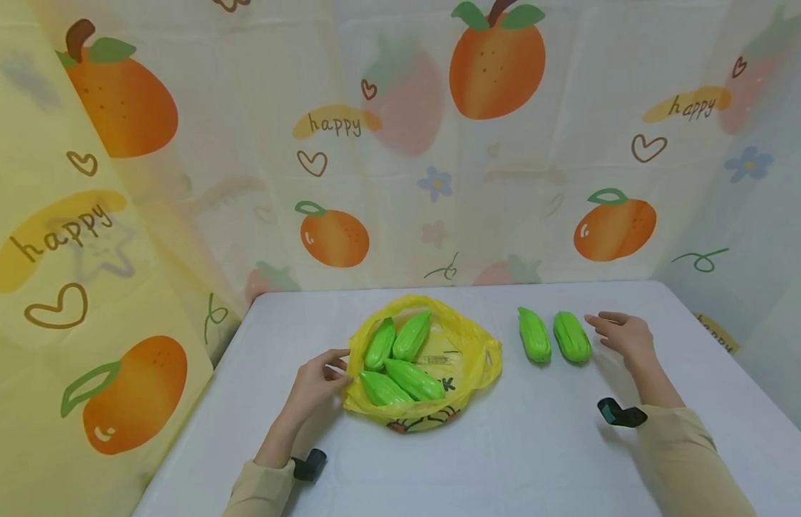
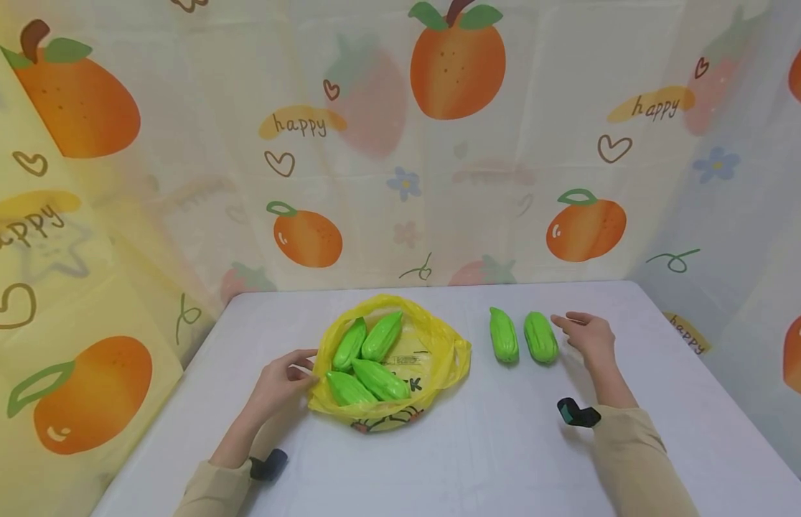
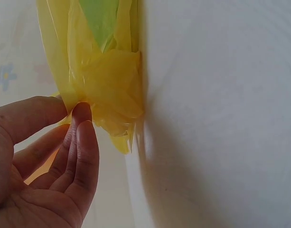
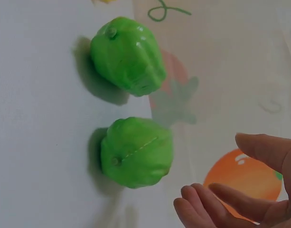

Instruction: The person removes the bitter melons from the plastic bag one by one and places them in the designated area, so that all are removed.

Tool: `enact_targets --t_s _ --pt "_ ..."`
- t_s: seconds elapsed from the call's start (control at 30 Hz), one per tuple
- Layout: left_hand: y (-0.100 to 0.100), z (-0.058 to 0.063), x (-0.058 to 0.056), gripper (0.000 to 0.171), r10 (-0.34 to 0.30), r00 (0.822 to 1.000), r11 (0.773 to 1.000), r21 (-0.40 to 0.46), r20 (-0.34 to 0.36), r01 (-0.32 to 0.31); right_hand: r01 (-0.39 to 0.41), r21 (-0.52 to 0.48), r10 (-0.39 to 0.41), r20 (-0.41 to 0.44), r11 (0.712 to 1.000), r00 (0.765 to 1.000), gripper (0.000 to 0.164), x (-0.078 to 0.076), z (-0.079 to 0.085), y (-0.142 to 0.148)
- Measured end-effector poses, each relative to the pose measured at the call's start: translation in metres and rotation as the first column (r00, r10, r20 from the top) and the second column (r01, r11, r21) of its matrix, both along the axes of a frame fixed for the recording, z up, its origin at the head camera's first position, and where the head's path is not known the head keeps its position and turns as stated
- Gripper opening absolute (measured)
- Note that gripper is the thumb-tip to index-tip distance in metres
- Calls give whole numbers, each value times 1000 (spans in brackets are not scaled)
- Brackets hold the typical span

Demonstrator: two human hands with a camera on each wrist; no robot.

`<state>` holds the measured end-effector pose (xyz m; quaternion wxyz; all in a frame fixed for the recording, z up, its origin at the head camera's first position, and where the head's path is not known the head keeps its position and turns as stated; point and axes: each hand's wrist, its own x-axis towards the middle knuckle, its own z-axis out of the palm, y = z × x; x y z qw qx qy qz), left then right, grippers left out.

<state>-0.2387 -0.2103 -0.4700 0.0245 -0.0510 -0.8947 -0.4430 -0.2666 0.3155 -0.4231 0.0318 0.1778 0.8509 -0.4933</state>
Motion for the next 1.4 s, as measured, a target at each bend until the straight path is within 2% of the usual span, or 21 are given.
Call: enact_targets --t_s 0.33,0.67,0.83,1.0,1.17,1.4 --pt "1 1 1 46 2 1000 1000 -17 -4 -2 -22 -3 21 -102 1000 995 76 11 17 -22" --pt "3 0 1 45 -2 999 1000 -19 -35 1 -66 -4 65 -142 998 988 73 11 25 -49" --pt "3 0 1 45 -5 999 1000 -17 -38 4 -107 -9 104 -165 994 981 75 10 25 -61" --pt "4 0 0 44 -9 999 1000 -6 -49 9 -124 -22 118 -181 992 976 70 6 22 -76" --pt "5 -1 -1 43 -4 999 1000 0 -44 4 -170 22 171 -177 985 969 65 9 27 -93" --pt "7 -1 -1 42 7 999 1000 -11 -53 -8 -200 50 206 -187 979 961 61 8 24 -112"
